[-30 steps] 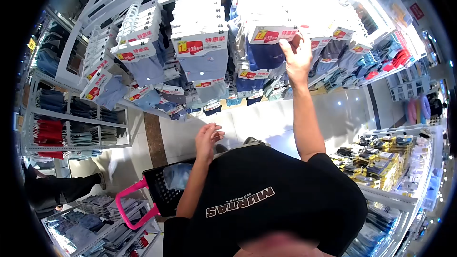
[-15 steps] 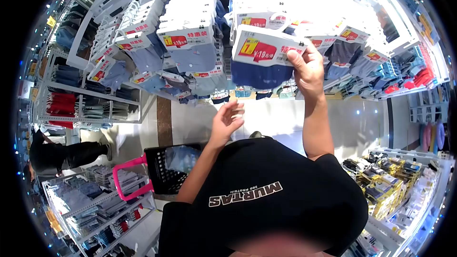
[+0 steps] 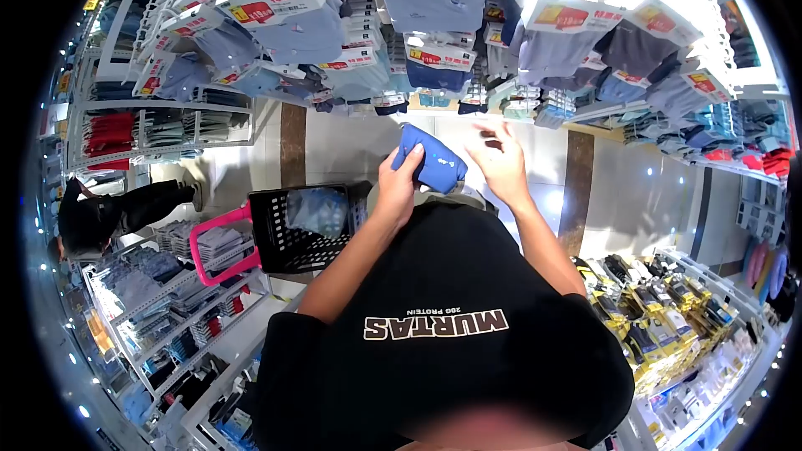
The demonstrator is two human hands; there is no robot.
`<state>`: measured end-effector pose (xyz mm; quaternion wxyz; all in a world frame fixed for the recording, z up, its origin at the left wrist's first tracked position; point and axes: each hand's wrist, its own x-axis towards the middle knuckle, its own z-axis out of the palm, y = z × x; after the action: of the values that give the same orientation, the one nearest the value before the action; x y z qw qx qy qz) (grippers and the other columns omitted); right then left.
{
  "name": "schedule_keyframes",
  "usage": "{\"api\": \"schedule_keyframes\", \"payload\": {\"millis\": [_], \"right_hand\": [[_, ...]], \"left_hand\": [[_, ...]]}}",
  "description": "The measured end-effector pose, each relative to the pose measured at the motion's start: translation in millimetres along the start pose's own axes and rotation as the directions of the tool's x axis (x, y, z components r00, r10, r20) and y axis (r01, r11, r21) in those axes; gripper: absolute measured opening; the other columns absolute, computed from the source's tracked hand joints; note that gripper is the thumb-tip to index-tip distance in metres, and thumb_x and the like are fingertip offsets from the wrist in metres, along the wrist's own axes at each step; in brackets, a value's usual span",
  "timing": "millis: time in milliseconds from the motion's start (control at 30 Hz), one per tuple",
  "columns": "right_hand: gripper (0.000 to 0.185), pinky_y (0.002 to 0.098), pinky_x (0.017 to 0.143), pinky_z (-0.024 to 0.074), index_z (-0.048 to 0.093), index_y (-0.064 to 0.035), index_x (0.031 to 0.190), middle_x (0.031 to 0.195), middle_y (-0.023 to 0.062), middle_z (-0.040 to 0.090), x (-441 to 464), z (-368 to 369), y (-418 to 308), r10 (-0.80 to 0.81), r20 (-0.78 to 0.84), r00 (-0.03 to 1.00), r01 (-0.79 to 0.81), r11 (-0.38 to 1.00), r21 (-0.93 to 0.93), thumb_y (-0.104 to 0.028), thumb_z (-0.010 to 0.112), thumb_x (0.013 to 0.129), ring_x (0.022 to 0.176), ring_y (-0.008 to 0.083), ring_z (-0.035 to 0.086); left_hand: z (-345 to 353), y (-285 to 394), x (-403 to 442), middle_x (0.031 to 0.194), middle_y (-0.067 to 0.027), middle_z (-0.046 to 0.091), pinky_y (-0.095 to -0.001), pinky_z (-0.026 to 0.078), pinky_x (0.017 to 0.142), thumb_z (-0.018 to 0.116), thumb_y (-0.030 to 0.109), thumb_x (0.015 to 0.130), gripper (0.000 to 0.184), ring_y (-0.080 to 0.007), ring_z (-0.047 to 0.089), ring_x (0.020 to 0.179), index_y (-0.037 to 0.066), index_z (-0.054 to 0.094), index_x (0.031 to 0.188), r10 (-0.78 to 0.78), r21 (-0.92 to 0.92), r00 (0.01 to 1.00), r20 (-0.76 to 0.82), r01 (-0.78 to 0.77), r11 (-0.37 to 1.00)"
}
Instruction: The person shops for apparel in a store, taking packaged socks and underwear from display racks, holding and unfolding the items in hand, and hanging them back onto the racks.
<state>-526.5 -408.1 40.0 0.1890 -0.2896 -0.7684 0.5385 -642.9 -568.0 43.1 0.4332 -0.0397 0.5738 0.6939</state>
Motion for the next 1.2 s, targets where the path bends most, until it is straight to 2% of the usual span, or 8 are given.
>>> {"api": "schedule_keyframes", "payload": {"millis": [67,100,300,500,633,900,1133,1200], "right_hand": [[0.05,0.0352,0.092,0.0465,0.061,-0.0041,0.119,0.116,0.0126,0.058,-13.0,1.0,-5.5,-0.001,0.208,0.978,-0.008,0.999,0.043,-0.02,0.079,0.075,0.105,0.0251,0.058],[0.048,0.0376,0.089,0.0483,0.063,-0.0035,0.113,0.111,0.0141,0.06,-18.1,7.4,-9.3,-0.16,0.206,0.965,0.158,0.987,0.027,-0.024,0.08,0.074,0.104,0.0301,0.059],[0.021,0.0341,0.08,0.0502,0.067,0.0003,0.1,0.101,0.013,0.062,-23.7,22.5,-6.1,-0.098,0.017,0.995,0.096,0.992,0.08,-0.013,0.068,0.084,0.092,0.0296,0.063],[0.026,0.0255,0.061,0.0457,0.065,0.0013,0.097,0.075,0.0023,0.061,-22.4,28.1,35.7,0.166,0.075,0.983,-0.182,0.883,0.433,-0.024,0.058,0.097,0.067,0.0092,0.057],[0.025,0.0219,0.062,0.0455,0.063,0.0009,0.102,0.08,0.0012,0.063,-22.9,26.2,32.8,0.263,0.085,0.961,-0.262,0.766,0.587,-0.023,0.058,0.098,0.07,0.0053,0.056],[0.052,0.0293,0.074,0.0518,0.055,0.0025,0.115,0.093,0.0116,0.066,-31.4,24.5,8.9,0.143,0.213,0.966,-0.215,0.904,0.369,-0.025,0.08,0.078,0.086,0.0144,0.064],[0.029,0.0264,0.065,0.0504,0.057,0.004,0.107,0.09,0.0112,0.066,-25.8,28.7,16.9,0.194,0.169,0.966,-0.233,0.939,0.254,-0.013,0.068,0.087,0.078,0.0107,0.062],[0.022,0.0248,0.068,0.05,0.059,0.0051,0.108,0.092,0.0082,0.067,-24.0,33.7,22.1,0.193,0.126,0.973,-0.229,0.876,0.426,-0.01,0.061,0.092,0.079,0.0088,0.061]], "left_hand": [[-4.5,-13.6,7.3,0.09,-0.0012,0.063,-0.0227,0.047,0.062,0.063,0.024,0.093,0.024,-0.0077,0.06,0.077,0.004,0.062,0.108,-0.044,0.076,0.998,0.034,0.041,0.996],[-3.9,-19.7,10.4,0.09,-0.0009,0.061,-0.0218,0.045,0.06,0.064,0.026,0.093,0.028,-0.0073,0.058,0.076,0.003,0.06,0.109,-0.057,0.089,0.997,0.06,0.051,0.995],[15.2,-15.5,0.6,0.097,-0.0025,0.062,-0.0207,0.044,0.06,0.066,0.021,0.092,0.03,-0.0067,0.058,0.08,0.002,0.058,0.113,0.049,0.044,0.985,0.163,-0.057,0.997],[1.4,-21.4,6.9,0.096,-0.0038,0.065,-0.0252,0.052,0.073,0.061,0.015,0.094,0.024,-0.009,0.062,0.08,0.0,0.058,0.113,-0.02,-0.005,0.98,0.196,0.022,1.0],[2.1,-18.6,1.9,0.096,-0.0037,0.065,-0.0293,0.054,0.079,0.058,0.015,0.095,0.022,-0.0101,0.063,0.081,0.0,0.059,0.112,-0.024,-0.062,0.974,0.224,0.038,0.997],[-7.0,-17.6,4.7,0.097,-0.0026,0.064,-0.0267,0.051,0.078,0.06,0.014,0.095,0.021,-0.0099,0.061,0.086,0.0,0.06,0.111,-0.059,0.008,0.959,0.278,0.059,0.998],[-17.8,-29.3,15.6,0.088,0.0,0.064,-0.0257,0.05,0.071,0.066,0.015,0.092,0.017,-0.0083,0.061,0.076,0.003,0.061,0.103,-0.036,0.073,0.963,0.267,0.018,0.997],[-16.2,-25.4,13.9,0.088,-0.0005,0.064,-0.0261,0.05,0.071,0.067,0.016,0.092,0.016,-0.0086,0.061,0.076,0.004,0.061,0.101,-0.072,-0.021,0.963,0.258,0.08,0.997]]}}
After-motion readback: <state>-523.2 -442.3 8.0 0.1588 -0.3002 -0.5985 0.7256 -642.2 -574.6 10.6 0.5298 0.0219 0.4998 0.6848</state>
